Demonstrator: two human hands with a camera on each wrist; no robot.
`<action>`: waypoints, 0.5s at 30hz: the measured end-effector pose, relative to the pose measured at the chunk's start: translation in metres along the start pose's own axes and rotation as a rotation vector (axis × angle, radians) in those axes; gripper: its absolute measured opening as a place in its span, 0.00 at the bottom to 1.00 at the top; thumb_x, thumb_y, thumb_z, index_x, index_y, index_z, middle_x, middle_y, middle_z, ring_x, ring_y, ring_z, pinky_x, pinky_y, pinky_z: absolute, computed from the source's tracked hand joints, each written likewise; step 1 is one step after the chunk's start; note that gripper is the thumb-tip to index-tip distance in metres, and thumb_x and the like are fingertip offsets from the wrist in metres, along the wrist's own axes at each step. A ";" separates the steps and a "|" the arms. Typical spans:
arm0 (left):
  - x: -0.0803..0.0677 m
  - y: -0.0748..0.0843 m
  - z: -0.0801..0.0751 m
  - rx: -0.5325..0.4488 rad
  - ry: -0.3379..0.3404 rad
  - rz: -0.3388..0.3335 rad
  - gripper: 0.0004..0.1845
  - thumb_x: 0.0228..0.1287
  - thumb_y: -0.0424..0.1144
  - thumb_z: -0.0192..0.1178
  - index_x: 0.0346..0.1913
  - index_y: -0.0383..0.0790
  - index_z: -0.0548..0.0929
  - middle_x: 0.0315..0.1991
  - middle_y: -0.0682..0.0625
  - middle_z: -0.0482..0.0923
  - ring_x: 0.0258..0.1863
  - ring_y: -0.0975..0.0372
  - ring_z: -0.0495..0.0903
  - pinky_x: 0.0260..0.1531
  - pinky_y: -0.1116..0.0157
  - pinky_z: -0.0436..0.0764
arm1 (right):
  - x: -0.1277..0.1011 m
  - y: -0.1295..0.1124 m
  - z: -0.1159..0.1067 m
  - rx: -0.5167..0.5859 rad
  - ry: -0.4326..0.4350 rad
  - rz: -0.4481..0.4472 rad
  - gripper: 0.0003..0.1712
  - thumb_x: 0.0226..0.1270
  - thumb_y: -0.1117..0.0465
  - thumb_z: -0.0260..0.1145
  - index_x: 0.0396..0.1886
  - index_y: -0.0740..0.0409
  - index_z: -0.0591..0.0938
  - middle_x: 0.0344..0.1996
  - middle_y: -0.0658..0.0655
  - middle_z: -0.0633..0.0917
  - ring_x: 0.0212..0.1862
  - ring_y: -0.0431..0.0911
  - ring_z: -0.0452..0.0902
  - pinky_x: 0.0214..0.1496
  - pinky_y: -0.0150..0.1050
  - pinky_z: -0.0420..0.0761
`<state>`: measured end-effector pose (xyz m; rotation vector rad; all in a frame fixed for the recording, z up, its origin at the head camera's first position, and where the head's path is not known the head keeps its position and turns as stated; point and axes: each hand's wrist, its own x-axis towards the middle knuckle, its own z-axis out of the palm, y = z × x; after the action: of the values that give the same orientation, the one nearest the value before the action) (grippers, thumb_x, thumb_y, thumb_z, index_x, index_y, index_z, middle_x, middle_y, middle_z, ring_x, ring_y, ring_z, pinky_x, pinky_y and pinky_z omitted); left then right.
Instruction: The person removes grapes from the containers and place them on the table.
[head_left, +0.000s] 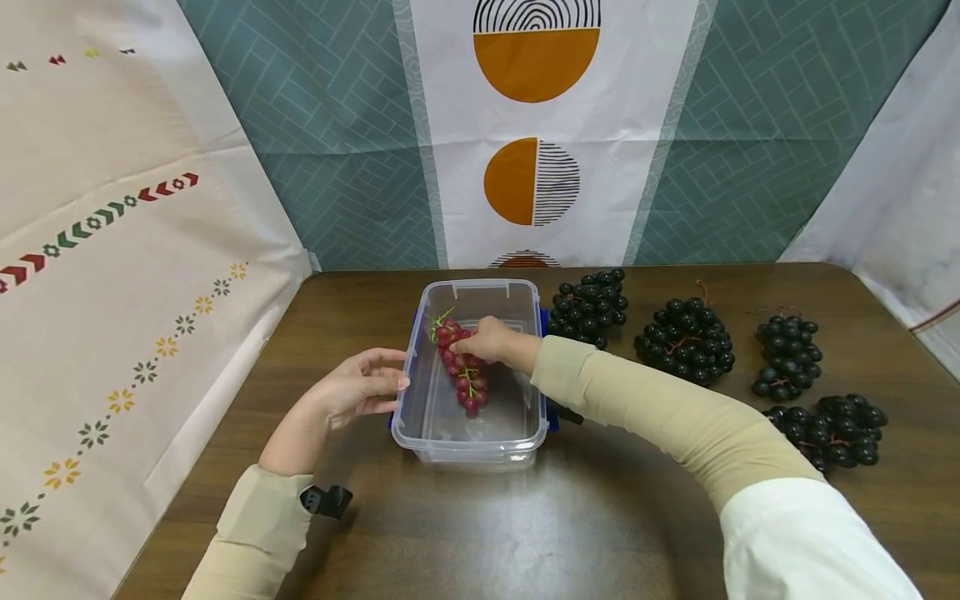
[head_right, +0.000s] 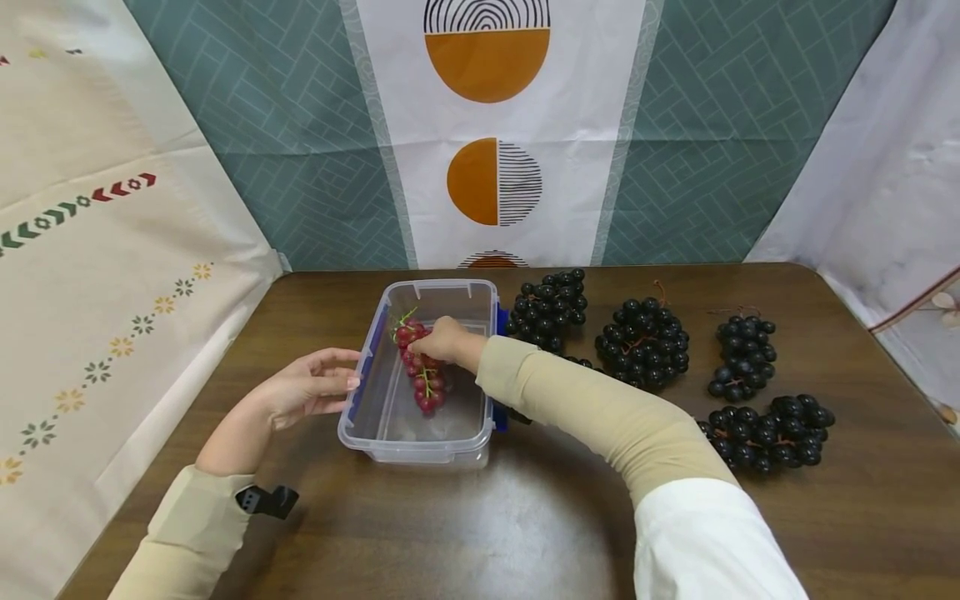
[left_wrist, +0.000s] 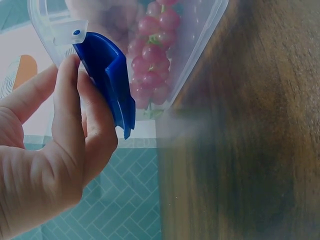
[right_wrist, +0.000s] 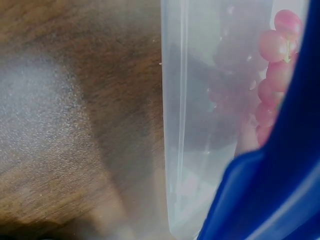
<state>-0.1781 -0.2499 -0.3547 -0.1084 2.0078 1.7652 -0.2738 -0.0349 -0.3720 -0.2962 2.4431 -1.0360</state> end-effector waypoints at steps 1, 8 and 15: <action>0.000 0.000 0.000 -0.001 0.001 0.000 0.31 0.65 0.31 0.58 0.67 0.31 0.59 0.43 0.47 0.76 0.38 0.63 0.81 0.42 0.64 0.82 | 0.001 0.000 0.000 0.010 0.003 0.008 0.19 0.61 0.55 0.68 0.17 0.57 0.72 0.18 0.50 0.72 0.27 0.44 0.76 0.41 0.40 0.83; 0.000 0.000 0.000 -0.013 0.001 0.004 0.30 0.65 0.30 0.58 0.67 0.31 0.59 0.44 0.45 0.76 0.40 0.61 0.81 0.42 0.64 0.82 | -0.001 0.001 -0.002 0.152 -0.021 0.071 0.14 0.58 0.60 0.68 0.33 0.66 0.75 0.21 0.52 0.73 0.21 0.42 0.73 0.42 0.45 0.83; -0.001 -0.001 0.000 -0.013 0.000 0.006 0.30 0.65 0.30 0.58 0.66 0.31 0.60 0.42 0.47 0.77 0.40 0.61 0.81 0.41 0.65 0.82 | -0.005 0.002 -0.002 0.203 -0.039 0.115 0.25 0.57 0.59 0.67 0.48 0.72 0.72 0.28 0.55 0.74 0.26 0.47 0.77 0.43 0.46 0.83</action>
<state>-0.1770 -0.2502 -0.3557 -0.1073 1.9987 1.7823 -0.2703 -0.0308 -0.3705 -0.1058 2.2692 -1.2030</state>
